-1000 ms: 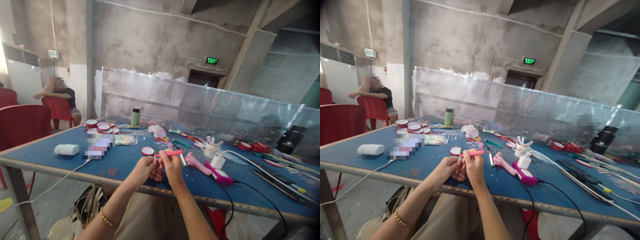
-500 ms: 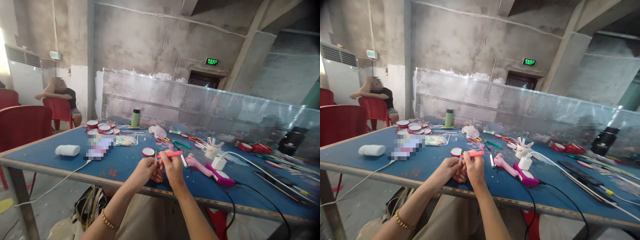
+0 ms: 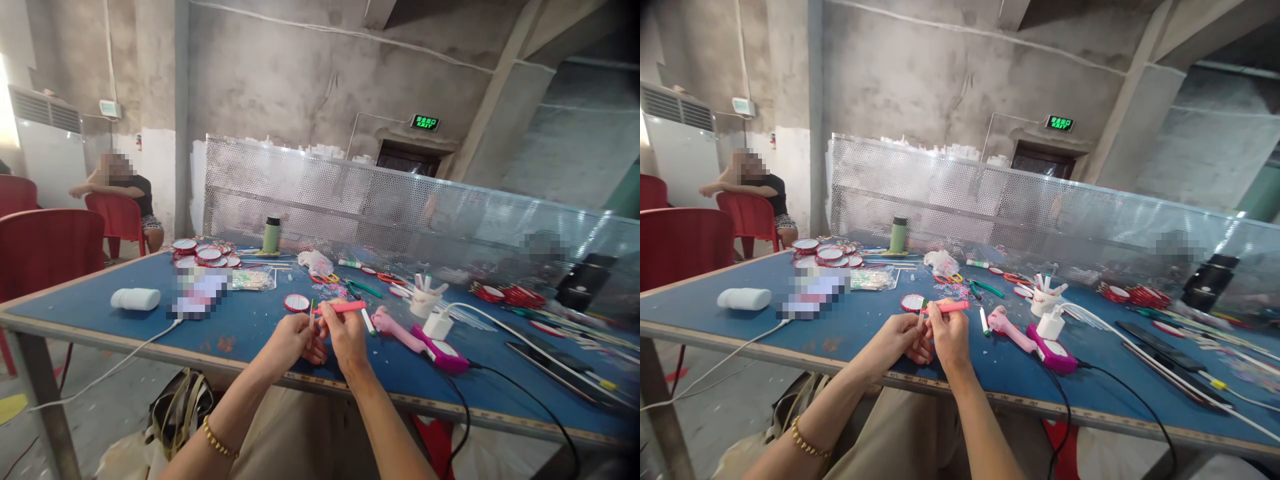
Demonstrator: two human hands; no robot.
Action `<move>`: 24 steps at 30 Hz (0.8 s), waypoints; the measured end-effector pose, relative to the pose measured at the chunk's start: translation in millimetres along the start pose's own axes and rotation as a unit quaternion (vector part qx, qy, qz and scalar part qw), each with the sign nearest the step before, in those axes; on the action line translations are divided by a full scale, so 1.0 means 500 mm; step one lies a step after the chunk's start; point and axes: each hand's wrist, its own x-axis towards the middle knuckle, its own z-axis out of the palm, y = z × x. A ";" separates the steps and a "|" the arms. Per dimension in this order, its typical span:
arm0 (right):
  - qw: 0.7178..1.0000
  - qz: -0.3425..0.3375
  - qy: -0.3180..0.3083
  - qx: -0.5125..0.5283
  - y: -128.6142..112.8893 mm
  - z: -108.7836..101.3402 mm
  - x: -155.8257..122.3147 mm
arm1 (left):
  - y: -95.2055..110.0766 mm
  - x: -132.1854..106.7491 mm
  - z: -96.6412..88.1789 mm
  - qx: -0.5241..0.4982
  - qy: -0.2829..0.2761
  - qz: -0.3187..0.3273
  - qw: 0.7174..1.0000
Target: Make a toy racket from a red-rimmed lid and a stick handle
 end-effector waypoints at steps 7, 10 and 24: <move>1.000 -0.001 -0.002 -0.006 0.007 -0.001 0.002 | 0.002 -0.001 0.002 0.004 0.004 -0.001 1.000; 1.000 -0.001 0.002 -0.001 0.006 0.000 0.001 | 0.000 -0.001 0.001 0.007 0.003 0.000 1.000; 1.000 0.000 0.000 0.013 0.005 0.001 0.002 | 0.000 0.000 0.001 0.008 0.003 0.004 1.000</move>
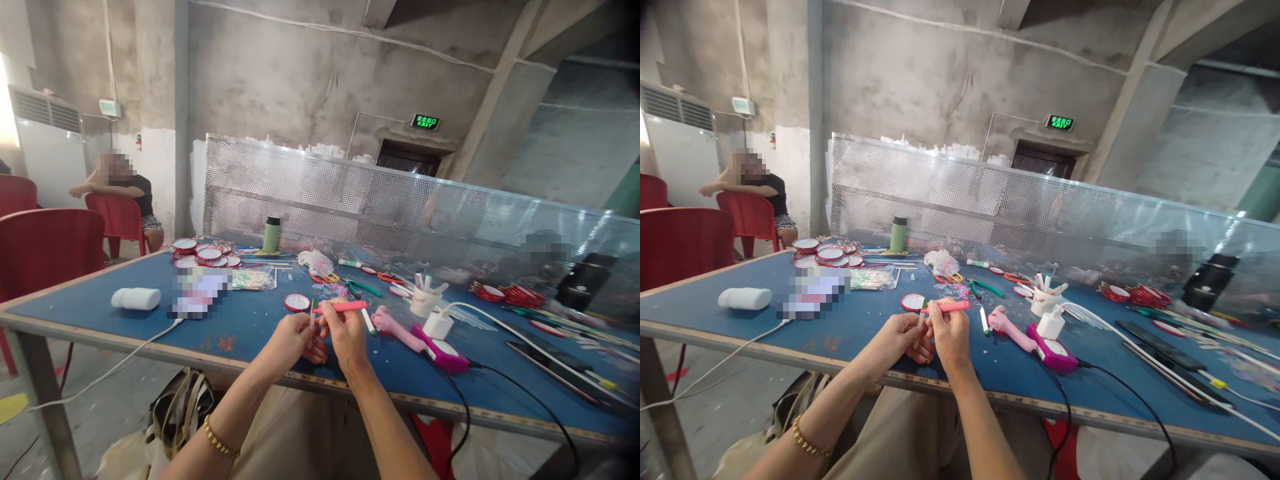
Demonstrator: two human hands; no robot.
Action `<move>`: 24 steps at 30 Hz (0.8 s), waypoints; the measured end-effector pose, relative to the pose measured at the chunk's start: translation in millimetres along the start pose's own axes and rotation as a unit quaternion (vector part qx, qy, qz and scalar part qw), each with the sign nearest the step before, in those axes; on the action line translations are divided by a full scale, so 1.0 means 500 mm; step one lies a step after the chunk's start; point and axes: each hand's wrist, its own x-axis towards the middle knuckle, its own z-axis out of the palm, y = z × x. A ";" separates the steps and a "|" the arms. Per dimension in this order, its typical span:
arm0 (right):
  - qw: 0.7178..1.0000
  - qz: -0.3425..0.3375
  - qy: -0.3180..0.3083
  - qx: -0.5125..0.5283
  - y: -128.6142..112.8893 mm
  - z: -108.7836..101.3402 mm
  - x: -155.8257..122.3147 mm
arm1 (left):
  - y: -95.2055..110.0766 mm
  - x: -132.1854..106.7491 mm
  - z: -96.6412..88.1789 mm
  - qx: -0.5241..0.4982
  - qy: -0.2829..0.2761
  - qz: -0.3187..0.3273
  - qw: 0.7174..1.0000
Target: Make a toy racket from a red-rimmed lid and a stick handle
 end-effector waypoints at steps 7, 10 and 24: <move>1.000 -0.001 0.000 -0.009 0.001 -0.001 0.000 | 0.005 -0.001 0.001 0.002 0.000 -0.003 1.000; 1.000 0.002 0.000 -0.011 -0.001 -0.001 0.001 | 0.007 -0.002 0.002 -0.001 0.003 -0.004 1.000; 1.000 0.014 -0.004 -0.013 -0.006 0.000 -0.002 | -0.005 0.002 -0.001 0.000 -0.002 0.002 1.000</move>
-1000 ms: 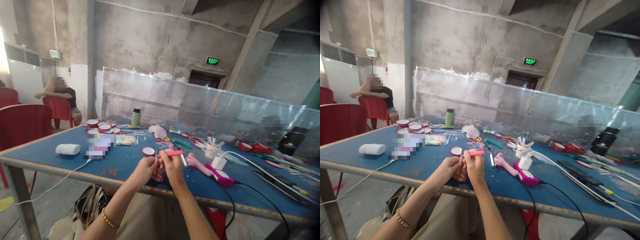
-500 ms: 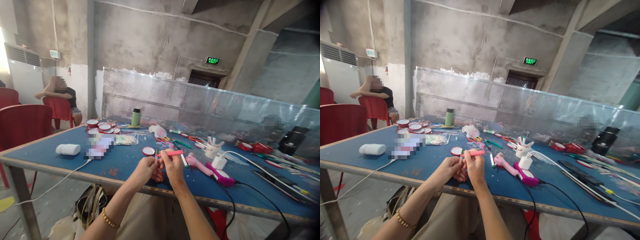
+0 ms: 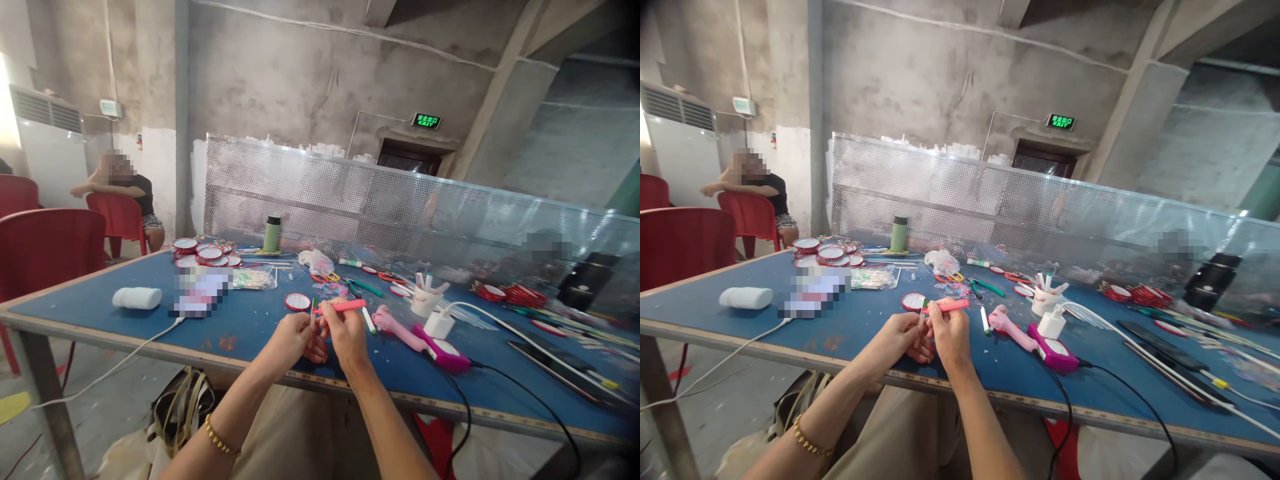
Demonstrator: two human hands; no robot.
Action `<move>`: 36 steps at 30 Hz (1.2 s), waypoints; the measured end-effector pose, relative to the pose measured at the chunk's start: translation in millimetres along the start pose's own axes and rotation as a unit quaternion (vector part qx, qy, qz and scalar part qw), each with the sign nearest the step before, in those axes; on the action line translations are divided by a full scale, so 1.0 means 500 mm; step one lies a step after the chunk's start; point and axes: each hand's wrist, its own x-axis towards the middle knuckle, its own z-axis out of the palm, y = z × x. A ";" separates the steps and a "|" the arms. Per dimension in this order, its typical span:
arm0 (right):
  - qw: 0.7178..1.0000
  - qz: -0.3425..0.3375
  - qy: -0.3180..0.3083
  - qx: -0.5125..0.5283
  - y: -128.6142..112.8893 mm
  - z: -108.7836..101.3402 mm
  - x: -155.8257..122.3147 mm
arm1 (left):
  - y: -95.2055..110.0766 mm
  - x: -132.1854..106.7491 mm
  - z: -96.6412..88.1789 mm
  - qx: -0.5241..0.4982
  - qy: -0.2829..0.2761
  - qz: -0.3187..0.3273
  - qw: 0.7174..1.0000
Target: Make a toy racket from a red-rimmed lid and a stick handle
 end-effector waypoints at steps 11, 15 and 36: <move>1.000 -0.005 -0.003 -0.001 0.004 0.001 0.002 | 0.006 -0.002 0.001 0.007 0.004 -0.004 1.000; 1.000 -0.006 -0.002 0.000 0.007 0.000 0.003 | 0.006 -0.003 0.001 0.003 0.002 -0.002 1.000; 1.000 -0.004 0.010 -0.007 0.010 -0.001 0.004 | -0.010 0.005 0.001 -0.002 -0.001 -0.005 1.000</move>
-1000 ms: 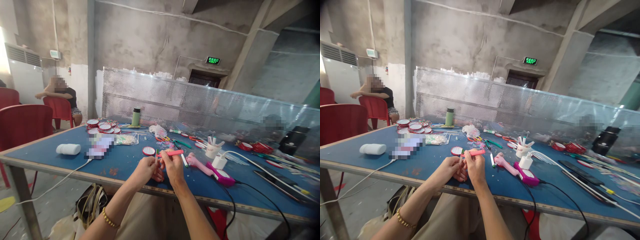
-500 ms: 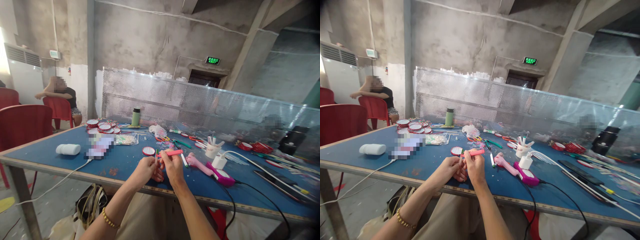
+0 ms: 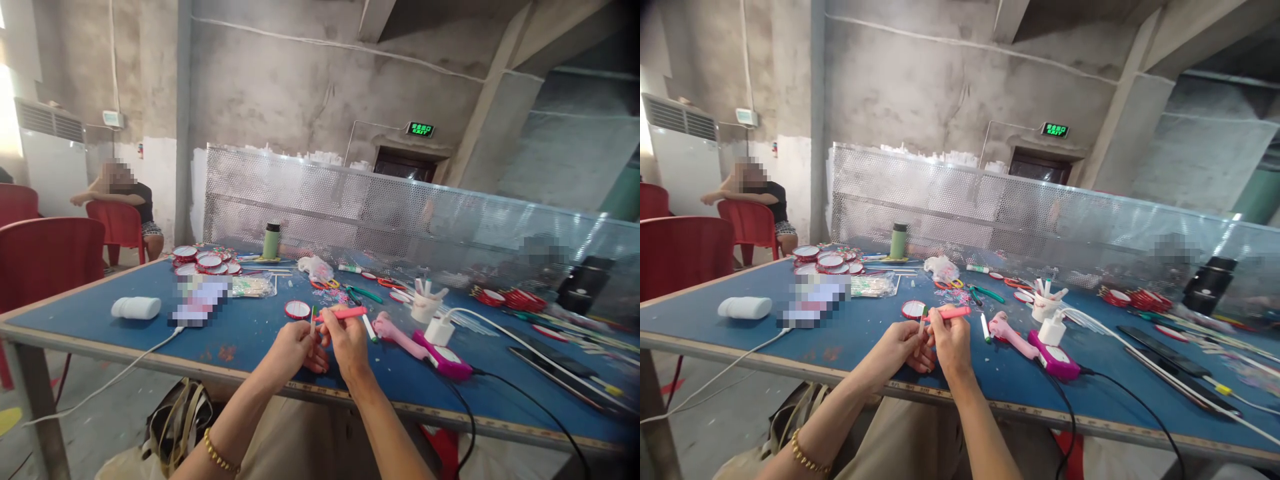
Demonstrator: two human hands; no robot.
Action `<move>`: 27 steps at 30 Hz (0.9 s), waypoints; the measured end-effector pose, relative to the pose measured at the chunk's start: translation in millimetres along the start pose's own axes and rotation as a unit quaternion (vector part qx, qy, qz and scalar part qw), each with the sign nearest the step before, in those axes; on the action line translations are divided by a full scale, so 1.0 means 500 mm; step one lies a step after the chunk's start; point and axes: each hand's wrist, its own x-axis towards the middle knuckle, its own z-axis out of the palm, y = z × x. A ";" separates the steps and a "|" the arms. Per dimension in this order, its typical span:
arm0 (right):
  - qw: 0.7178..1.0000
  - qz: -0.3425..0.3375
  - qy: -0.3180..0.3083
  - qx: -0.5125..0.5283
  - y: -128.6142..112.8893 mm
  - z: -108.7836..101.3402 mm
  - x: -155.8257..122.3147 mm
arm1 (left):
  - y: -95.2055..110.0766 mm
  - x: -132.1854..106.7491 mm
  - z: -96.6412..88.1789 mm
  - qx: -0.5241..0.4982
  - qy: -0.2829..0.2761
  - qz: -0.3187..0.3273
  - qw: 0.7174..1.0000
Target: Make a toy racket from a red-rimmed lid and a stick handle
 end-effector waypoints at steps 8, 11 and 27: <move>1.000 -0.006 -0.003 -0.008 0.005 -0.002 0.001 | -0.001 0.003 0.000 -0.001 0.002 0.001 1.000; 1.000 -0.004 0.003 -0.010 0.003 -0.001 0.000 | -0.004 0.003 -0.002 0.000 -0.001 0.005 1.000; 1.000 -0.002 -0.006 -0.006 0.004 -0.002 -0.001 | -0.001 0.003 0.003 0.001 0.012 -0.004 1.000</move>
